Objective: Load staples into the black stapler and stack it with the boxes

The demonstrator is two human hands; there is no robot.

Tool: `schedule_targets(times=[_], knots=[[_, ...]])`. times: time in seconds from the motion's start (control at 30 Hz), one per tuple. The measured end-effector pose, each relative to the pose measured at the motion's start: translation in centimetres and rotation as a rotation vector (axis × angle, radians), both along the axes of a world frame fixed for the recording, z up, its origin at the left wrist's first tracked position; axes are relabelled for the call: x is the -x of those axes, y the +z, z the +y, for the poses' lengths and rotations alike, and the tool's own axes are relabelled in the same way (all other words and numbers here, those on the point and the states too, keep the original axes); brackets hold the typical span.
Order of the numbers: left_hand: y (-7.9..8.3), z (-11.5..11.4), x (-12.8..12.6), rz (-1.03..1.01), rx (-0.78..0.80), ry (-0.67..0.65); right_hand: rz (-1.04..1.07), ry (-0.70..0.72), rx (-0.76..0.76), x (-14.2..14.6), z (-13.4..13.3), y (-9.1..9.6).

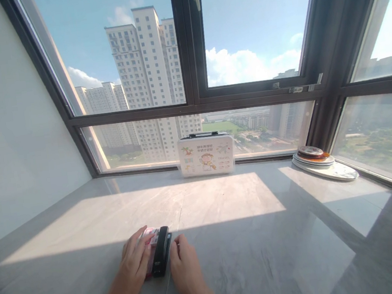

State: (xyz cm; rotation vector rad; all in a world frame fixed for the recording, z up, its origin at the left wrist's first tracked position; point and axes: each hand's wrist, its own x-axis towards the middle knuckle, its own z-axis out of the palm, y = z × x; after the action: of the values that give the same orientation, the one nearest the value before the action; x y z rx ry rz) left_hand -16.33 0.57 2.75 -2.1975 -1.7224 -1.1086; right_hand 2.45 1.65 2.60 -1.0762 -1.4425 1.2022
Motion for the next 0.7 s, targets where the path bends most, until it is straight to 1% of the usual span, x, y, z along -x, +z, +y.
schedule_targets(times=[0.1,0.17,0.2,0.27,0.3,0.33,0.37,0.43,0.5,0.57,0.63,0.7], knots=[[1.1,-1.4,-1.3,-0.072,-0.106,0.049,0.013,0.007,0.009,-3.0,-0.3,-0.5],[1.7,-2.5,-3.6,-0.104,-0.159,0.065,0.014,-0.005,0.004,-5.4,-0.1,-0.7],[1.8,-3.0,-5.1,-0.095,-0.159,0.04,-0.003,-0.03,-0.017,-6.6,0.0,-0.8],[1.7,-3.5,-8.5,-0.031,-0.079,-0.082,-0.073,-0.107,-0.095,-9.1,0.3,-0.9],[1.5,-3.5,-10.2,0.005,0.002,-0.157,-0.127,-0.147,-0.141,-10.3,0.5,-0.9],[1.2,-3.2,-11.8,0.028,0.083,-0.2,-0.197,-0.177,-0.183,-11.4,0.6,-0.8],[0.8,-2.8,-13.1,0.045,0.147,-0.214,-0.283,-0.2,-0.219,-12.4,0.6,-0.8],[-0.2,-1.5,-14.8,0.092,0.233,-0.189,-0.502,-0.216,-0.259,-13.9,0.3,-0.6],[-1.3,-0.1,-15.3,0.141,0.268,-0.134,-0.726,-0.197,-0.268,-14.8,-0.1,-0.4],[-2.0,1.0,-14.9,0.17,0.277,-0.099,-0.877,-0.158,-0.258,-15.0,-0.5,-0.3],[-2.3,1.5,-14.0,0.179,0.278,-0.1,-0.95,-0.132,-0.253,-14.9,-0.8,-0.2],[-2.3,1.6,-13.2,0.184,0.282,-0.116,-0.975,-0.126,-0.254,-14.6,-0.8,-0.2]])
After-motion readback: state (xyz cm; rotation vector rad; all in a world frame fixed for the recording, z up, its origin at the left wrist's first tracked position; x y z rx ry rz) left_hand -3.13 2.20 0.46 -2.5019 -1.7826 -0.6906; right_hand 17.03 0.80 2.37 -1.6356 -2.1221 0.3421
